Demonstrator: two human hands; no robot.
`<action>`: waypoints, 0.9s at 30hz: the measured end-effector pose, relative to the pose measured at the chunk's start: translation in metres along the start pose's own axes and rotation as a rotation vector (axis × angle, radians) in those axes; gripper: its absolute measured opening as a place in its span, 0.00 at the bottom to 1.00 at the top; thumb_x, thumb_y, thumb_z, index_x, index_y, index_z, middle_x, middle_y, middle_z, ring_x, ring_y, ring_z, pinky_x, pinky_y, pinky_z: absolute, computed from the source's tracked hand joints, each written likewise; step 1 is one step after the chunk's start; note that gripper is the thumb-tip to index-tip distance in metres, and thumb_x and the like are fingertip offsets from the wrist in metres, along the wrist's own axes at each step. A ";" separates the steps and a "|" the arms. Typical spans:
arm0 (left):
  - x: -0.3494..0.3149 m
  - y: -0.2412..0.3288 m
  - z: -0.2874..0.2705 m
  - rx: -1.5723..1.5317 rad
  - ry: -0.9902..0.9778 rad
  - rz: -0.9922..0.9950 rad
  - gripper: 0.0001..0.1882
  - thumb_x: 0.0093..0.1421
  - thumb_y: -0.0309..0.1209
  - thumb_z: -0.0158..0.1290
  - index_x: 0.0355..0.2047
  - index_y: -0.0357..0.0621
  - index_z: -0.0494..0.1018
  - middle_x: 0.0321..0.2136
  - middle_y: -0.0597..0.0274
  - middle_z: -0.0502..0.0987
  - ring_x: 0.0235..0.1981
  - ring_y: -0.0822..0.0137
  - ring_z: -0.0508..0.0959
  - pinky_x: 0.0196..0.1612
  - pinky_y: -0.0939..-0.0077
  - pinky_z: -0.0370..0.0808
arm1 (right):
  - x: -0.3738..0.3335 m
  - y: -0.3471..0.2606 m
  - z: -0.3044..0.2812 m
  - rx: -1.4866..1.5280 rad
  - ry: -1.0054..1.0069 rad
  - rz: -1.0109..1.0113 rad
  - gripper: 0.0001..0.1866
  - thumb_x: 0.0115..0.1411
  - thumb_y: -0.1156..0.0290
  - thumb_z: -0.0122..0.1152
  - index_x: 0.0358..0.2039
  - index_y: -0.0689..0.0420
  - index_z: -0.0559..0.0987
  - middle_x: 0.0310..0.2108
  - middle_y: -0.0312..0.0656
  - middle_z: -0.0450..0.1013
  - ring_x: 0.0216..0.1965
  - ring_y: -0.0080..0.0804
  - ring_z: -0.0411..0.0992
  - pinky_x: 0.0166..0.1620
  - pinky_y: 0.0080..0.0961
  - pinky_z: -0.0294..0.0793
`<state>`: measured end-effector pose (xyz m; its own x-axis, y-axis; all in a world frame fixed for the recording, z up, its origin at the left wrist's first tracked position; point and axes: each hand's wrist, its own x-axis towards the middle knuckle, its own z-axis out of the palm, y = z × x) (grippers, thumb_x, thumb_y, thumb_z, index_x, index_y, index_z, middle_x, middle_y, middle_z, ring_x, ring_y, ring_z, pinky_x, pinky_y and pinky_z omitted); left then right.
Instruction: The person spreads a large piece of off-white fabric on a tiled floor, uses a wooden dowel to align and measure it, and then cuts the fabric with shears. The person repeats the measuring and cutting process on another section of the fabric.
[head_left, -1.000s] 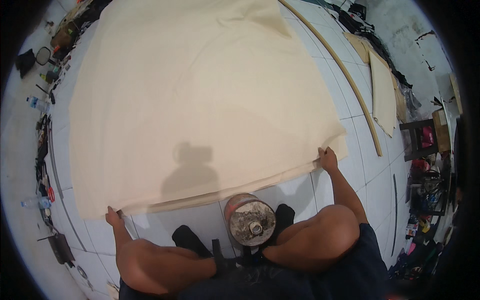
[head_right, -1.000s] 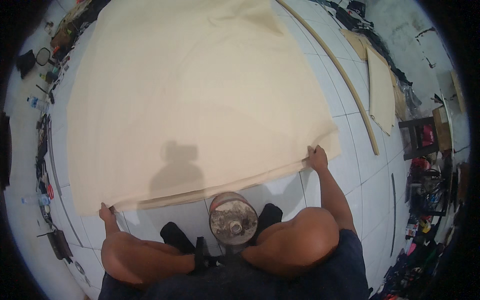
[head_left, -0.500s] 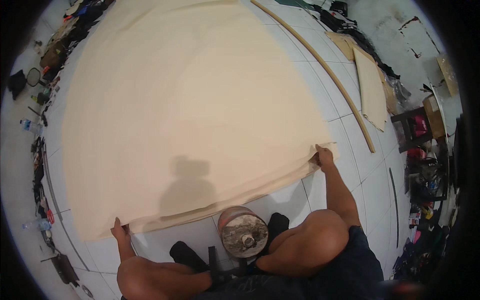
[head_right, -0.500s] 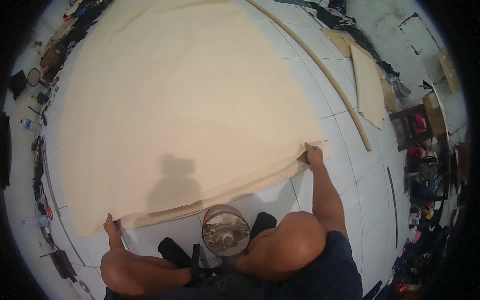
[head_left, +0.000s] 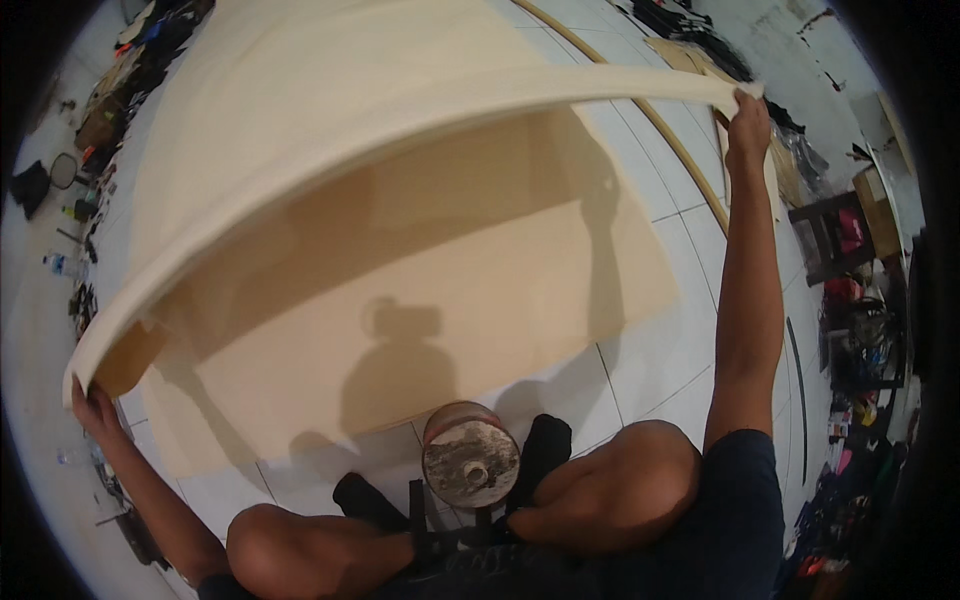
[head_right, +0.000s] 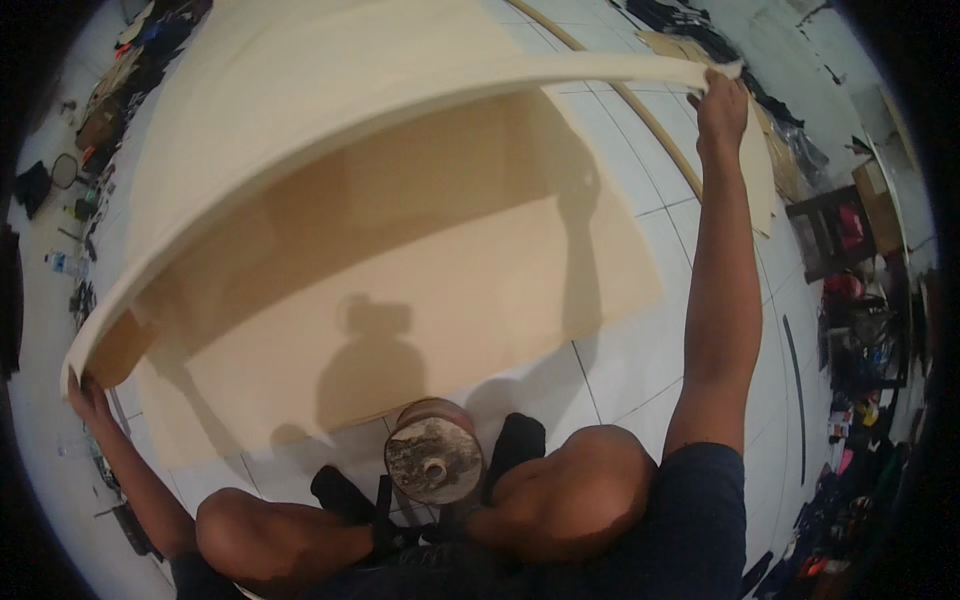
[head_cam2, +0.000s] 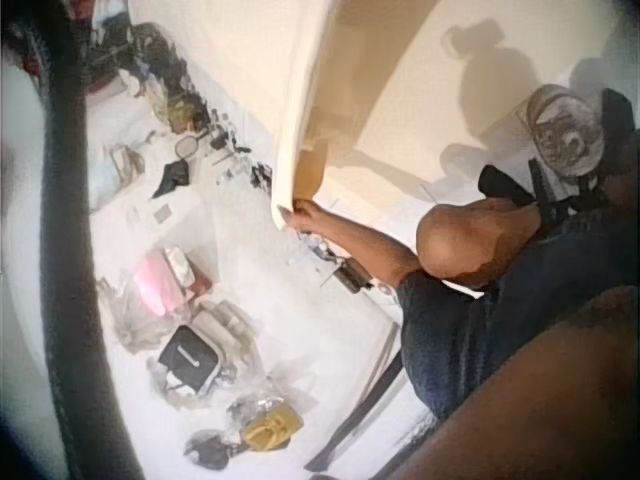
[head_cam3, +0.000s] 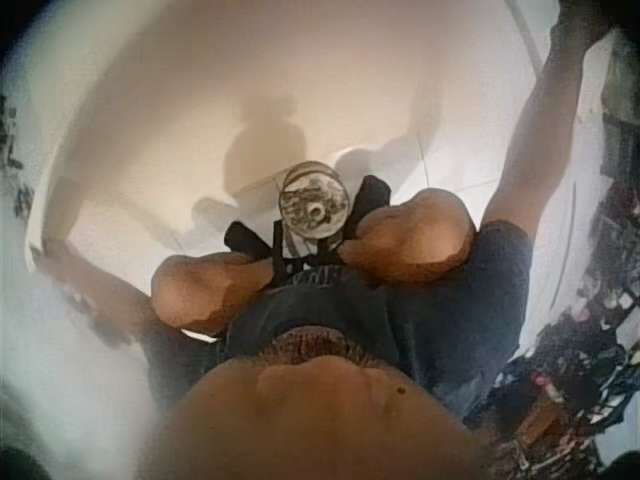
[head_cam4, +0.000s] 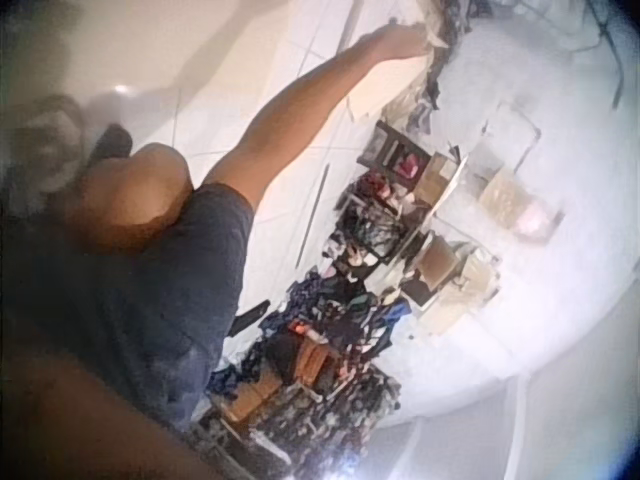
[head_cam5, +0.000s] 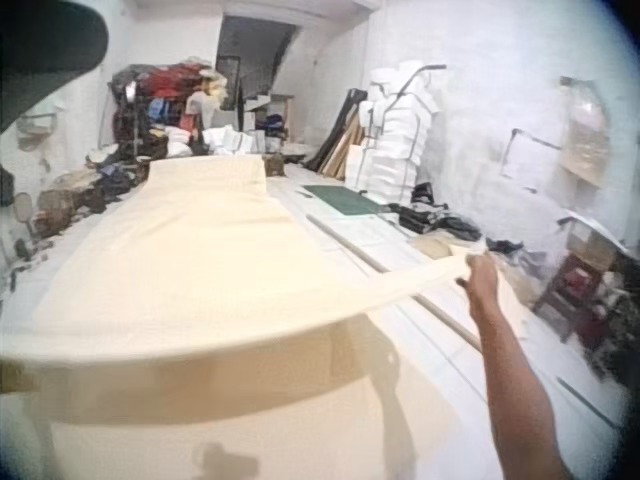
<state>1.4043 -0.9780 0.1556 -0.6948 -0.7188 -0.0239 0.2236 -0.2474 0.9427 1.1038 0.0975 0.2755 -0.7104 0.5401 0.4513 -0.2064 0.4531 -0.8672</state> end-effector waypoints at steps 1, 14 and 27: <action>-0.026 -0.031 0.005 0.066 0.060 0.102 0.26 0.68 0.34 0.49 0.58 0.26 0.62 0.56 0.44 0.71 0.57 0.55 0.72 0.60 0.63 0.70 | -0.006 0.001 -0.030 -0.133 0.000 -0.085 0.19 0.63 0.61 0.51 0.42 0.66 0.76 0.41 0.49 0.73 0.43 0.40 0.72 0.44 0.42 0.75; -0.234 -0.215 -0.012 0.193 0.261 -0.560 0.15 0.70 0.35 0.48 0.43 0.33 0.72 0.39 0.55 0.78 0.37 0.63 0.79 0.41 0.72 0.80 | -0.241 0.253 -0.105 -0.828 -0.386 0.614 0.25 0.63 0.53 0.45 0.42 0.65 0.77 0.42 0.60 0.76 0.48 0.56 0.75 0.51 0.46 0.71; -0.238 -0.217 -0.008 0.345 0.352 -0.591 0.13 0.67 0.35 0.51 0.28 0.40 0.70 0.16 0.63 0.71 0.15 0.70 0.70 0.20 0.77 0.70 | -0.248 0.264 -0.114 -0.758 -0.355 0.740 0.25 0.65 0.53 0.45 0.37 0.66 0.78 0.39 0.59 0.77 0.45 0.56 0.76 0.50 0.45 0.73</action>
<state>1.5259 -0.7584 -0.0458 -0.3609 -0.7092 -0.6056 -0.3832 -0.4793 0.7896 1.3022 0.1646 -0.0416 -0.6649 0.6776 -0.3143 0.7250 0.4844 -0.4896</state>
